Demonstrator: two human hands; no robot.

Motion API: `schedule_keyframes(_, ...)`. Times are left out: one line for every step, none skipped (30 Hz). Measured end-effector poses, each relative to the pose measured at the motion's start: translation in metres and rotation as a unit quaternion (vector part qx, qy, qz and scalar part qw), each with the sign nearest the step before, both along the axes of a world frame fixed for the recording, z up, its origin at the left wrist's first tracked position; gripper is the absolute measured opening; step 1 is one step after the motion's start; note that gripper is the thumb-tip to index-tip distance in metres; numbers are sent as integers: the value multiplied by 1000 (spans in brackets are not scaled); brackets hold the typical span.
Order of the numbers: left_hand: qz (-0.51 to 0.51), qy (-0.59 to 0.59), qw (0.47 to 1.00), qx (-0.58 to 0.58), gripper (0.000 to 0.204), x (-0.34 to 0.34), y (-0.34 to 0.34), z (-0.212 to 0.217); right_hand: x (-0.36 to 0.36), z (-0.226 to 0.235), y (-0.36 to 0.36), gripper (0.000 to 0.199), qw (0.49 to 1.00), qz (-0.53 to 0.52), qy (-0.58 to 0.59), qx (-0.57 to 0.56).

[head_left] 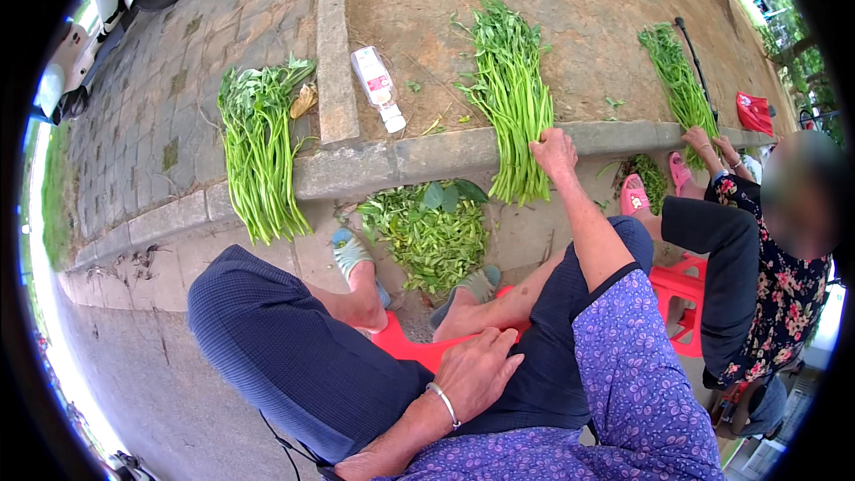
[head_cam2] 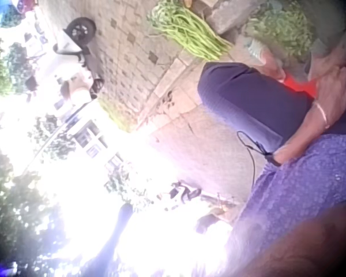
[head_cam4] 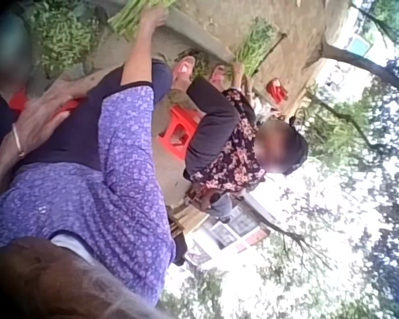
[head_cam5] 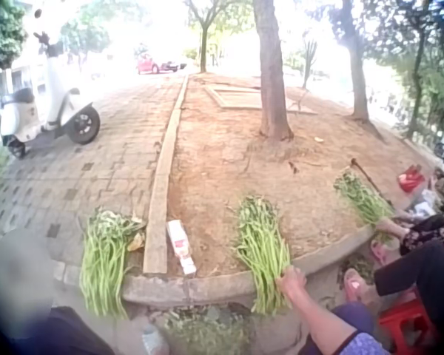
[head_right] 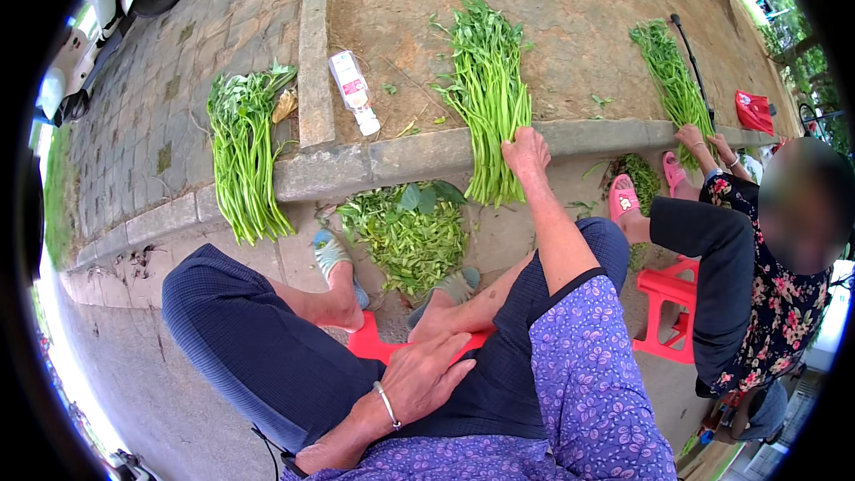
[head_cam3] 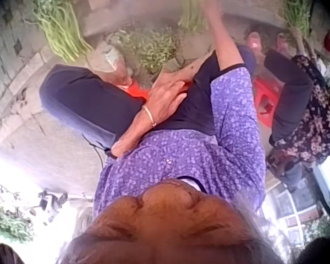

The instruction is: The person sorts through bunches of green leafy vegetables by hand while sitting outdoors, removing damaged leaves and organizing the stalks into piles on the ground.

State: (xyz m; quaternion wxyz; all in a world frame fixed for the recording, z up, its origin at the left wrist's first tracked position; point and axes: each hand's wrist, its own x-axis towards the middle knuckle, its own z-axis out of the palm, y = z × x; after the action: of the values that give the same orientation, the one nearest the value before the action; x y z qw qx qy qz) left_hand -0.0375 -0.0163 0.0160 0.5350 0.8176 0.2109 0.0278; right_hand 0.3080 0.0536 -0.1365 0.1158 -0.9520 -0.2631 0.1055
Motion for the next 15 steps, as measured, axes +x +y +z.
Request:
schedule_keyframes(14,-8,1000,12,31,-2,3,6,-1,-2,1,25,1000,4,1,-4)
schedule_keyframes(28,-16,999,25,31,-4,6,12,-2,-3,1,24,1000,9,2,-7)
schedule_keyframes(44,-24,998,38,31,-7,10,17,-3,-5,1,23,1000,15,3,-10)
schedule_keyframes(61,-39,996,52,31,-9,14,23,-3,-8,2,23,1000,15,-3,-6)
schedule_keyframes(79,-55,993,67,30,-11,18,28,-4,-11,3,24,1000,15,-10,-1)
schedule_keyframes(97,-70,989,81,29,-13,22,35,-4,-13,3,24,1000,17,-17,3)
schedule_keyframes(123,-113,983,74,28,-17,27,43,-3,-19,2,24,999,28,-32,2)
schedule_keyframes(147,-151,975,71,27,-23,33,53,-4,-24,1,25,998,40,-43,4)
schedule_keyframes(170,-190,965,67,26,-30,39,65,1,-26,-1,27,998,45,-30,-19)
schedule_keyframes(218,-203,949,106,23,-42,48,80,3,-27,-1,29,998,54,-14,-41)
schedule_keyframes(285,-212,925,136,21,-56,60,87,8,-29,-6,30,997,53,-12,-50)
schedule_keyframes(349,-217,897,161,19,-69,73,93,12,-30,-11,30,997,48,-12,-60)
schedule_keyframes(438,-223,857,154,18,-81,87,89,8,-25,-10,30,997,35,-9,-68)
schedule_keyframes(522,-232,808,142,18,-93,100,87,3,-16,-9,29,997,22,-7,-76)
schedule_keyframes(597,-249,756,101,18,-102,116,75,-4,-6,-7,28,997,47,-31,-51)
